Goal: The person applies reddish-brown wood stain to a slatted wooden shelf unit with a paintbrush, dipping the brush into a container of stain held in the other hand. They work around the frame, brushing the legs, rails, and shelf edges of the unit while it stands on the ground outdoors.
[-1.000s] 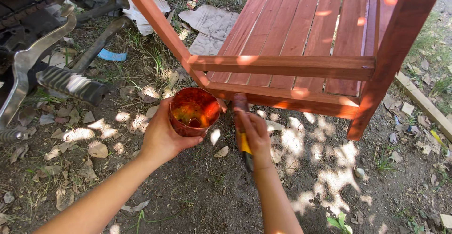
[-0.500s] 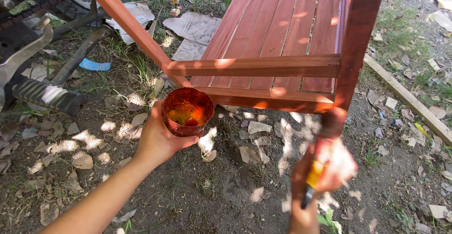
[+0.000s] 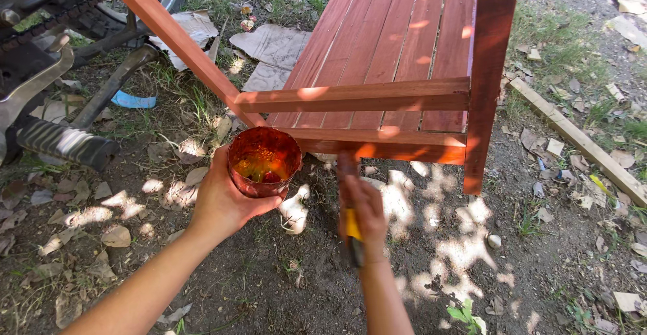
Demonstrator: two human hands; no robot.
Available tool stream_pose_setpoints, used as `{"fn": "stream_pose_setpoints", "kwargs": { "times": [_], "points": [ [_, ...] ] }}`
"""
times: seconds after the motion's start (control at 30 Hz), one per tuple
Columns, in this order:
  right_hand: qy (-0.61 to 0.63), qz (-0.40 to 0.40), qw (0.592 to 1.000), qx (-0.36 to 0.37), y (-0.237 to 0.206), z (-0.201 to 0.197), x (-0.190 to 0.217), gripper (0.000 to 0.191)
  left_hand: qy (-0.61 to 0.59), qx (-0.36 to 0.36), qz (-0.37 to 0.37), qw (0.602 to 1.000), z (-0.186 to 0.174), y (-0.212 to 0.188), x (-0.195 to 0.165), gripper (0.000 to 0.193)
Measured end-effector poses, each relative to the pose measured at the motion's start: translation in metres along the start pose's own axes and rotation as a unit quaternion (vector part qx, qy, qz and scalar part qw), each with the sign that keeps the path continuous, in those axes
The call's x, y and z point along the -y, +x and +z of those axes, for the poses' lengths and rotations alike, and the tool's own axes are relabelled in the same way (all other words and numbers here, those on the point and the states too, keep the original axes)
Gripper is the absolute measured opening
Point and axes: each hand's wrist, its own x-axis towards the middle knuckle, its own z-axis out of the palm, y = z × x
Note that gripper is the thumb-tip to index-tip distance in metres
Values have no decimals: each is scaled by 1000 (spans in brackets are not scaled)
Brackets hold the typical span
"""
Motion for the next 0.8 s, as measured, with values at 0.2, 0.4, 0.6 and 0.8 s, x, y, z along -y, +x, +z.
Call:
{"fn": "stream_pose_setpoints", "kwargs": {
  "times": [0.2, 0.4, 0.6, 0.8],
  "points": [
    [-131, -58, 985, -98, 8, -89, -34, 37, -91, 14, 25, 995, 11, 3, 8, 93],
    [-177, 43, 970, -162, -7, -111, -53, 46, -126, 36, 50, 990, 20, 2, 13, 95],
    [-226, -6, 950, -216, -6, -87, -46, 46, -48, 18, 23, 998, 16, 2, 4, 96],
    [-133, 60, 968, -206, 1, -34, -29, 40, 25, 5, -9, 1000, 1, 0, 0, 97]
  ]
}}
